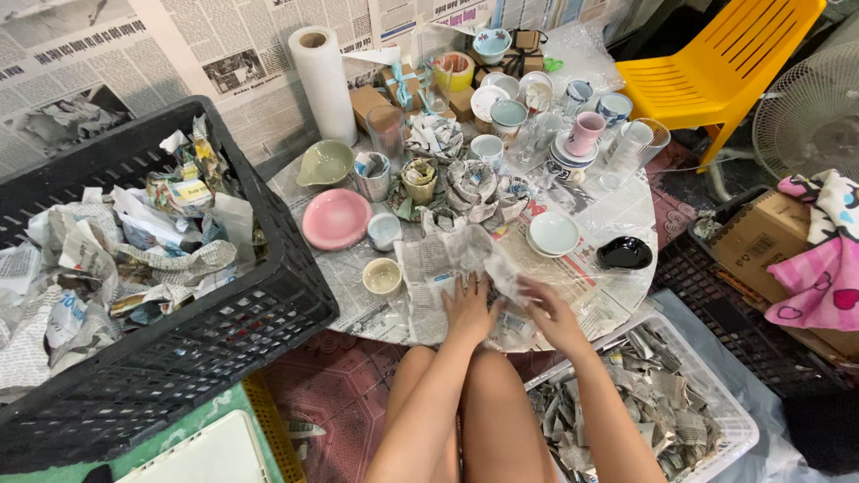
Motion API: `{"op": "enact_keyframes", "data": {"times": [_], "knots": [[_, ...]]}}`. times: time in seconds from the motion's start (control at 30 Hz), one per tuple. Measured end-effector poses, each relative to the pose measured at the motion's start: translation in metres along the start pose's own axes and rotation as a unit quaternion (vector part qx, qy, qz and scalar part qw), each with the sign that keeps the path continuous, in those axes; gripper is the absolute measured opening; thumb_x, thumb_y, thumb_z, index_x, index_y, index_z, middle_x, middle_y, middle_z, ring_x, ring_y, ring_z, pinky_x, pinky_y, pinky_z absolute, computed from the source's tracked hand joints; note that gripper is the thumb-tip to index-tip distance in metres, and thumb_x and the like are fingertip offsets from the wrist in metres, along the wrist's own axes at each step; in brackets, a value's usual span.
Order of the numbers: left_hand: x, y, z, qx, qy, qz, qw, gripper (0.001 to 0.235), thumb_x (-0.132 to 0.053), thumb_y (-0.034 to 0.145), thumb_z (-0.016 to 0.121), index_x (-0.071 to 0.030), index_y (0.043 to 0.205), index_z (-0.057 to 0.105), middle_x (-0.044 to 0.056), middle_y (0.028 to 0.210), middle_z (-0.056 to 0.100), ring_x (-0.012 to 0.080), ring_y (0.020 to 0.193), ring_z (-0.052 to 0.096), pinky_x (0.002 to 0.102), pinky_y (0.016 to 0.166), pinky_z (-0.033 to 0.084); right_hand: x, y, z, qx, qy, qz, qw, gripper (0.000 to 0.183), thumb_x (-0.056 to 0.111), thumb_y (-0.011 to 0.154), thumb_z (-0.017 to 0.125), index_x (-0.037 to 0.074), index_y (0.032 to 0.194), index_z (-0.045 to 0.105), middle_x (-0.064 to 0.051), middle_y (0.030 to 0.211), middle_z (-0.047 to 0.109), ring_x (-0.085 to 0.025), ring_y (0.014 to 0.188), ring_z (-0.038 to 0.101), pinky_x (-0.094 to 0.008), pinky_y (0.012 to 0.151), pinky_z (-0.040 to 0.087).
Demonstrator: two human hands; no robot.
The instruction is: The person sits on the floor and wraps various small ceramic dishes, including bowls and cups, with newspaper. They fold the paper around each item and place the wrapped pieces into a white plastic bin.
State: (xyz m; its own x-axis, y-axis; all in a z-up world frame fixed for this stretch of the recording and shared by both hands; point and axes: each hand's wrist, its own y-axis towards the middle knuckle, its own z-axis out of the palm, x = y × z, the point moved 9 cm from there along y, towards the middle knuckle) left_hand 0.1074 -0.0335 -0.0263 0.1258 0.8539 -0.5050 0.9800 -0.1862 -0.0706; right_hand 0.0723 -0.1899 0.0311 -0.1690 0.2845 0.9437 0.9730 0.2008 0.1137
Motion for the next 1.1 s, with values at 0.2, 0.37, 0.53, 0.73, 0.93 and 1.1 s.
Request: {"op": "enact_keyframes", "data": {"times": [0.2, 0.37, 0.53, 0.73, 0.93, 1.1], "knots": [[-0.02, -0.006, 0.017, 0.107, 0.026, 0.026, 0.994, 0.08, -0.067, 0.096, 0.045, -0.025, 0.162, 0.026, 0.018, 0.167, 0.019, 0.0467, 0.152, 0.011, 0.074, 0.116, 0.002, 0.008, -0.003, -0.018, -0.045, -0.161, 0.03, 0.986, 0.051, 0.014, 0.091, 0.065, 0.012, 0.141, 0.059, -0.013, 0.14, 0.057, -0.029, 0.129, 0.057, -0.041, 0.105, 0.049], [-0.029, -0.003, 0.035, 0.097, 0.02, 0.072, 0.993, 0.085, -0.049, 0.089, 0.059, -0.01, 0.159, 0.029, 0.013, 0.168, 0.029, 0.0369, 0.158, 0.019, 0.074, 0.12, 0.003, 0.006, -0.003, 0.009, 0.004, -0.155, -0.063, 0.986, 0.054, 0.016, 0.092, 0.066, 0.006, 0.143, 0.054, -0.019, 0.148, 0.053, -0.037, 0.142, 0.045, -0.047, 0.117, 0.033], [-0.021, 0.008, 0.034, 0.051, -0.028, 0.047, 0.997, 0.102, -0.035, 0.08, 0.072, -0.002, 0.158, 0.017, 0.019, 0.166, 0.017, 0.0356, 0.155, 0.015, 0.069, 0.119, 0.003, -0.033, 0.012, 0.035, 0.024, -0.207, -0.067, 0.976, 0.052, 0.023, 0.098, 0.059, 0.003, 0.146, 0.052, -0.023, 0.153, 0.049, -0.041, 0.148, 0.036, -0.048, 0.122, 0.025], [0.013, -0.004, -0.018, -0.032, -0.097, 0.031, 0.994, 0.096, -0.03, 0.081, 0.082, -0.005, 0.157, 0.029, 0.022, 0.164, 0.026, 0.0382, 0.152, 0.027, 0.065, 0.123, 0.017, -0.066, 0.022, 0.048, -0.005, -0.313, -0.044, 0.949, 0.055, 0.033, 0.099, 0.051, 0.007, 0.148, 0.05, -0.018, 0.156, 0.045, -0.039, 0.149, 0.034, -0.05, 0.123, 0.023], [0.123, -0.072, -0.129, -0.329, -0.009, -0.147, 0.933, 0.091, -0.027, 0.081, 0.09, -0.006, 0.151, 0.036, 0.029, 0.154, 0.03, 0.0498, 0.144, 0.027, 0.061, 0.113, 0.024, -0.067, 0.015, 0.069, -0.032, -0.435, -0.066, 0.898, 0.061, 0.035, 0.099, 0.049, 0.006, 0.152, 0.04, -0.015, 0.163, 0.035, -0.036, 0.151, 0.027, -0.051, 0.123, 0.017], [0.172, -0.058, -0.147, -0.3, -0.039, -0.109, 0.947, 0.128, -0.032, 0.054, 0.098, 0.004, 0.15, 0.022, 0.034, 0.153, 0.027, 0.0483, 0.142, 0.029, 0.055, 0.114, 0.028, -0.069, 0.013, 0.071, -0.038, -0.467, -0.046, 0.882, 0.062, 0.039, 0.1, 0.048, 0.008, 0.153, 0.04, -0.014, 0.161, 0.037, -0.034, 0.151, 0.029, -0.05, 0.125, 0.018]]}}
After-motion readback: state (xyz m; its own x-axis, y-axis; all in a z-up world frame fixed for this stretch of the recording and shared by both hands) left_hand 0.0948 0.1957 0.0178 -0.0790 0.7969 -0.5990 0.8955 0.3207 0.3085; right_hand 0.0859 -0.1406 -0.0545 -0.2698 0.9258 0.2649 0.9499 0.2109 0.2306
